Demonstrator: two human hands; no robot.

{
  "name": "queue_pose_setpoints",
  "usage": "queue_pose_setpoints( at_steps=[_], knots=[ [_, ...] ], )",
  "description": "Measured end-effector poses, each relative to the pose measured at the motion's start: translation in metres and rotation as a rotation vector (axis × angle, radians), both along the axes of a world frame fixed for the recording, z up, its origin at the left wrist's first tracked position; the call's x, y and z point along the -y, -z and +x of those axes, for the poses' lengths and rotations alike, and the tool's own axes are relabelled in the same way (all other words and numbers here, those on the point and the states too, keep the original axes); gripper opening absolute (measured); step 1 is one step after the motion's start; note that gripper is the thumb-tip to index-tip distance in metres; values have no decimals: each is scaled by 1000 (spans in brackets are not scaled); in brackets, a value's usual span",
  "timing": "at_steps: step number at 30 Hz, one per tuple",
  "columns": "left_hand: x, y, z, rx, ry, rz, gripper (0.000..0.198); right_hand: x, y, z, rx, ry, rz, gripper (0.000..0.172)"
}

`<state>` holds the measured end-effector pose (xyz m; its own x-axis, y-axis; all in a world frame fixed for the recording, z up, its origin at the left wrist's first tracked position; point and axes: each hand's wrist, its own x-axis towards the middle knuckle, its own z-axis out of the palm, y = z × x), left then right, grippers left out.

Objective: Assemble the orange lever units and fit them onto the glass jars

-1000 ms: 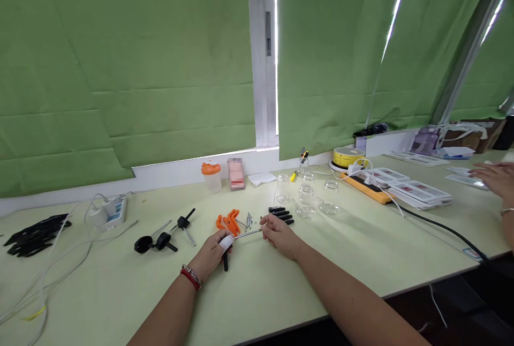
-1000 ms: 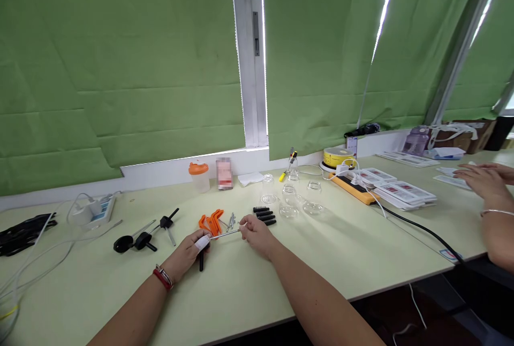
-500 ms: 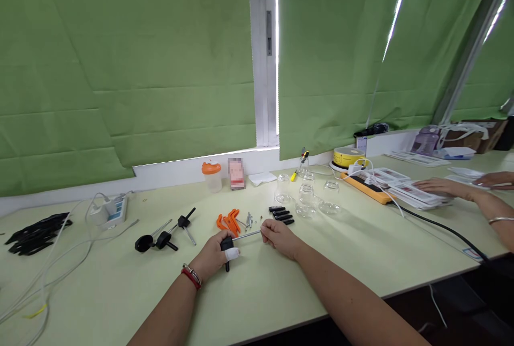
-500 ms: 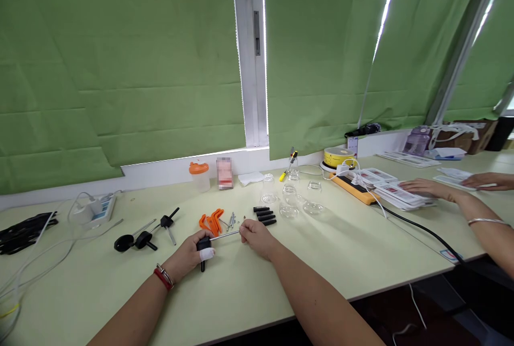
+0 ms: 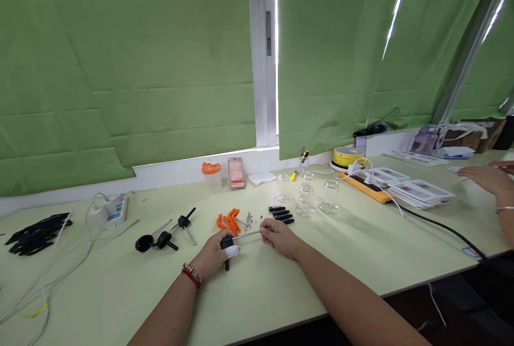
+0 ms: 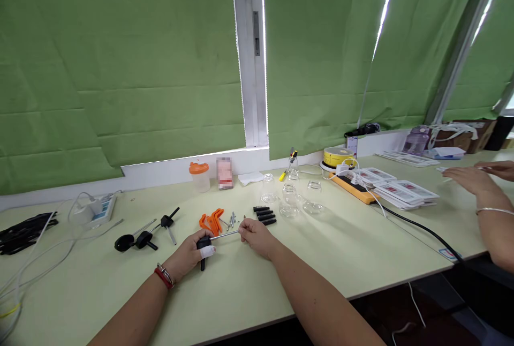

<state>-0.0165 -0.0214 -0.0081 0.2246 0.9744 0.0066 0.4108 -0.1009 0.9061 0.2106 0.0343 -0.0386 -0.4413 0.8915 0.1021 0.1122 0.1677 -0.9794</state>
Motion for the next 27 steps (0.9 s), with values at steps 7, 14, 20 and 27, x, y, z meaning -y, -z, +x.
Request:
queue_pose_setpoints(
  at_steps=[7, 14, 20, 27],
  knots=[
    [0, 0, 0, 2, -8, -6, 40, 0, 0, -1, -2, 11, -11, 28],
    [-1, 2, -1, -3, -2, 8, 38, 3, -5, 1, -69, -14, -57, 22],
    [-2, 1, -2, -3, 9, 13, 38, 4, -7, -1, -55, -3, -77, 22],
    [-3, 4, -2, 13, 8, 4, 39, 5, -9, -2, -37, 18, -80, 27]
  ],
)
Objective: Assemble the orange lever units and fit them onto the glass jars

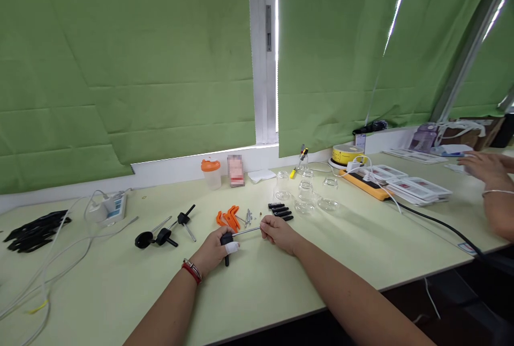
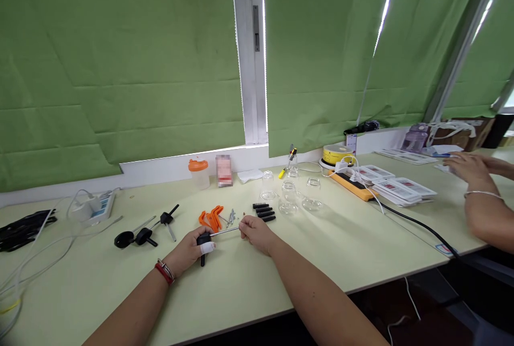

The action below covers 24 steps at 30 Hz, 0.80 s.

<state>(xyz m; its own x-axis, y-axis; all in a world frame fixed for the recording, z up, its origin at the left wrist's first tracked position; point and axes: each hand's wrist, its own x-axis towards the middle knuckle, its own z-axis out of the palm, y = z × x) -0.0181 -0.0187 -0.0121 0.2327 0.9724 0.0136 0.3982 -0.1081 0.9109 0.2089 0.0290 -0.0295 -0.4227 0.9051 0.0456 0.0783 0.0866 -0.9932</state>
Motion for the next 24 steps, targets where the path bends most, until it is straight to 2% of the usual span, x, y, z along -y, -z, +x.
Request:
queue_pose_setpoints(
  at_steps=[5, 13, 24],
  knots=[
    [1, -1, 1, -9, -6, -1, 37, -1, 1, 0, -2, 13, 9, 24],
    [1, -2, 0, -5, 9, 9, 35, -3, 6, 2, -27, -43, 33, 19],
    [0, 0, -1, 0, 13, 1, 36, -1, 2, 1, 6, -31, 13, 23]
  ],
)
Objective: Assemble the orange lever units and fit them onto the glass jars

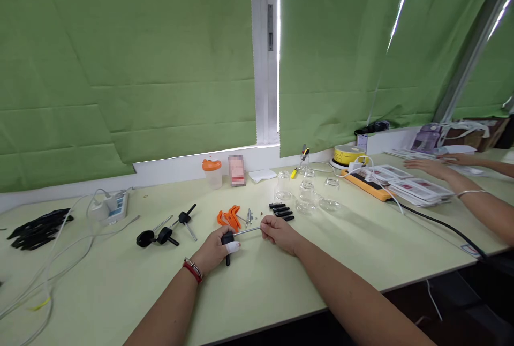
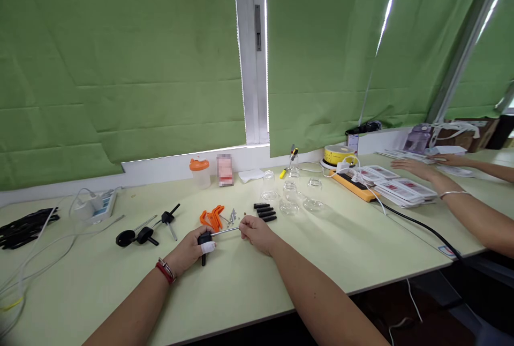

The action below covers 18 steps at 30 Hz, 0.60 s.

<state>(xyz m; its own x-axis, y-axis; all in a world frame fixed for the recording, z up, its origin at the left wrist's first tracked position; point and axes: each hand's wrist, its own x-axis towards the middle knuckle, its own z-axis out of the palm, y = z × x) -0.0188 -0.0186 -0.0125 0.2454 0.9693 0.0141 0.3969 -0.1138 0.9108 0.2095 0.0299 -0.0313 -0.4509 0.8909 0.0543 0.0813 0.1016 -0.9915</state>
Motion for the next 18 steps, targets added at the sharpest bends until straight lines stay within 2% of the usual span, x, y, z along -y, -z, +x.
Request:
queue_pose_setpoints(
  at_steps=[10, 18],
  knots=[
    [-1, 1, 0, 3, 3, -12, 35, 0, -2, -1, 26, 24, -8, 29],
    [-1, -1, 1, -10, -7, -8, 36, -3, 5, 2, -27, -22, 21, 18]
  ],
)
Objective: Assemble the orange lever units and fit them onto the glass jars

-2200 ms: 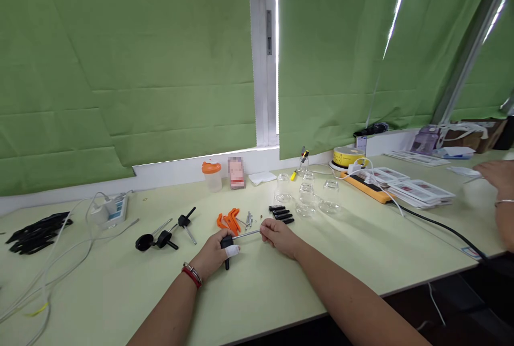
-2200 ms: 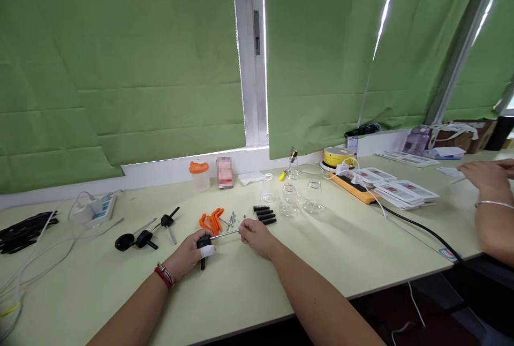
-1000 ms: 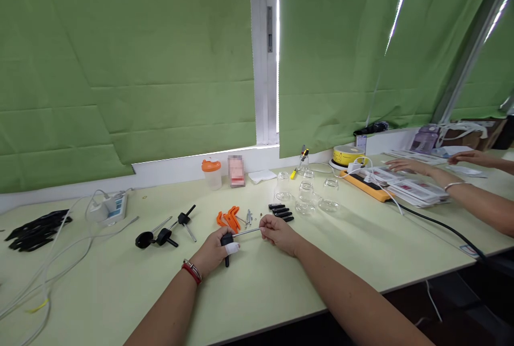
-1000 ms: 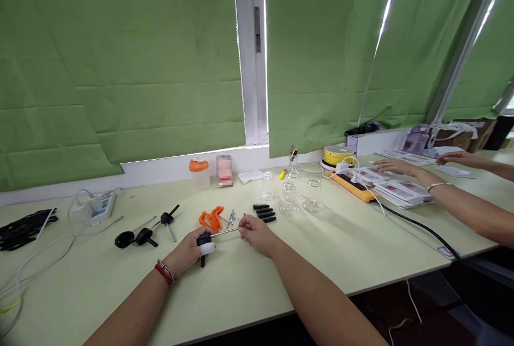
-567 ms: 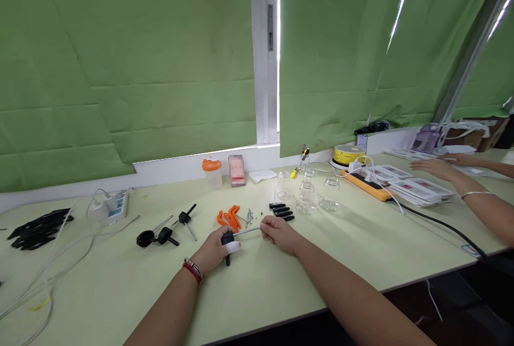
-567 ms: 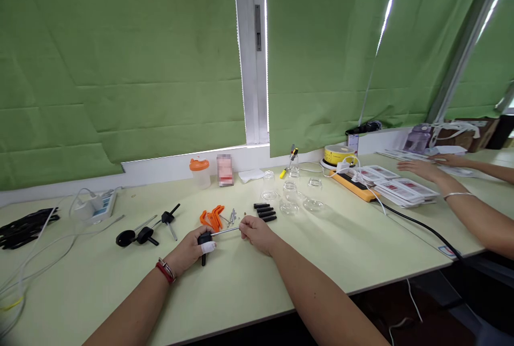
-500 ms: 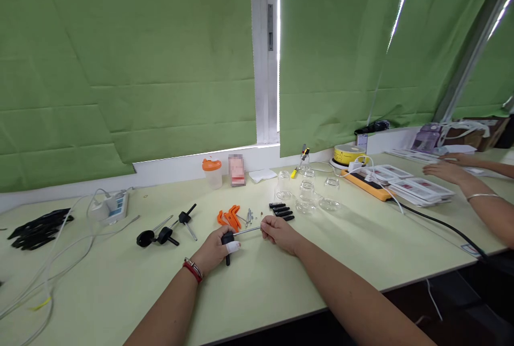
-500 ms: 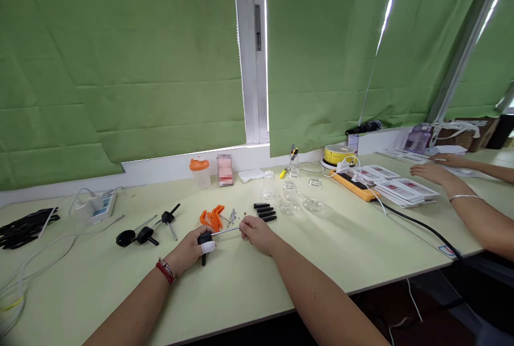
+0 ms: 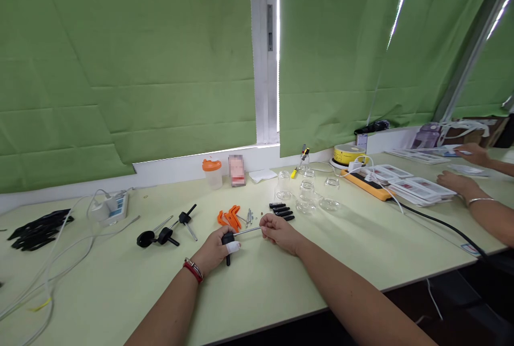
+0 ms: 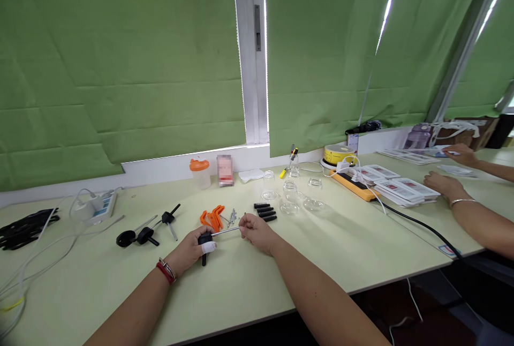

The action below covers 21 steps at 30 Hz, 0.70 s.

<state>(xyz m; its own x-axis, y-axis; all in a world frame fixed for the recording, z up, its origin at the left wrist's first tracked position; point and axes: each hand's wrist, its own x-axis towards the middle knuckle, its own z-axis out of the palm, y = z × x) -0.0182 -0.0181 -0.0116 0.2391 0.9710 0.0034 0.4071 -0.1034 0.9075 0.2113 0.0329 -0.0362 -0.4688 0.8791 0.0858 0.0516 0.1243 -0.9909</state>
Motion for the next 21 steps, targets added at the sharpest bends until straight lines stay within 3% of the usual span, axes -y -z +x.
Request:
queue_pose_setpoints(
  at_steps=[6, 21],
  knots=[
    [2, -2, 1, -7, 1, -8, 37, 0, 1, 0, 16, -8, 2, 16],
    [0, 0, 0, -8, 8, -11, 37, 4, -7, -1, 81, 27, 1, 30]
  ],
)
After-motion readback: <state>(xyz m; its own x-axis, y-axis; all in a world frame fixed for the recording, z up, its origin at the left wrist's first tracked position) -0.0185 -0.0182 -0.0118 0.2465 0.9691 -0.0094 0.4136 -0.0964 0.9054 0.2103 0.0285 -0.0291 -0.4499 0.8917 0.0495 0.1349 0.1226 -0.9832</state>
